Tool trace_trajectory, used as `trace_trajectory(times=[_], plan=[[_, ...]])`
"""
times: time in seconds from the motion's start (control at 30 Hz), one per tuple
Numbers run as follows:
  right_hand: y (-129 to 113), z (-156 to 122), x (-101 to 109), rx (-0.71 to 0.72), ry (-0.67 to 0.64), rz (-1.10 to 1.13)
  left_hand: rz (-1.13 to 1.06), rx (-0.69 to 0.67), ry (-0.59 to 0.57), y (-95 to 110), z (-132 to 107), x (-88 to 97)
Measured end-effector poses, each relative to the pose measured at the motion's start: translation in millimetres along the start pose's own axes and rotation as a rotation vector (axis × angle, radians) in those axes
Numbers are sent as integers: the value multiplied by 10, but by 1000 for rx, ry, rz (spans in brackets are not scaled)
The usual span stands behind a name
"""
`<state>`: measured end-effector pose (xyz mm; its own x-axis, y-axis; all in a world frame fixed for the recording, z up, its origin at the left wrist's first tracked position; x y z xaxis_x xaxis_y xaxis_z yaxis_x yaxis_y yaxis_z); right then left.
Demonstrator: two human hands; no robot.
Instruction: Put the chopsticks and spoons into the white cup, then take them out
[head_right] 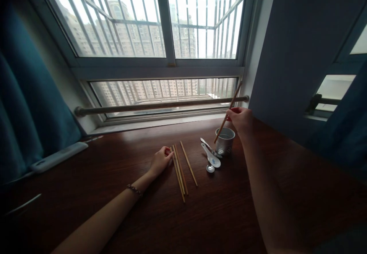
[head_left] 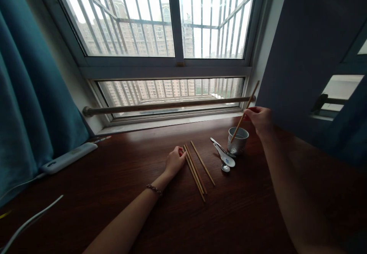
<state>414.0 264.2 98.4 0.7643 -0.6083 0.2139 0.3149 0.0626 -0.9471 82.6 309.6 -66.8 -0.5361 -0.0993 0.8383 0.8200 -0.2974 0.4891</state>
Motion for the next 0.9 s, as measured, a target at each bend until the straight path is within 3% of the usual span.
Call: trace_trajectory(times=[0.1, 0.2, 0.33, 0.47, 0.6, 0.9], plan=[[33, 186, 447, 56, 226, 22, 30, 32, -12, -20, 12, -1], [163, 293, 561, 63, 267, -16, 74, 79, -48, -38, 34, 4], [370, 390, 407, 13, 126, -95, 148, 117, -129, -16, 43, -2], [567, 418, 196, -53, -129, -99, 218, 150, -189, 26, 49, -25], [699, 412, 120, -81, -342, -58, 233, 191, -267, 20, 120, -57], [780, 438, 191, -30, -482, 4, 174, 226, -387, -86, 255, -122]])
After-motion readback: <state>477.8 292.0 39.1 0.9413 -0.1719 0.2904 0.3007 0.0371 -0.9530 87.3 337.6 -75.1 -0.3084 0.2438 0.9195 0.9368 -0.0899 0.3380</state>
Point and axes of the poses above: each hand's wrist, its own z-axis towards the middle knuckle, its own x-axis out of the back of the hand, y = z × x, the point moved 7 cm from there along z, towards the middle knuckle, and after that the axes turned 8 degrees about -x, right-handed, at the moved point
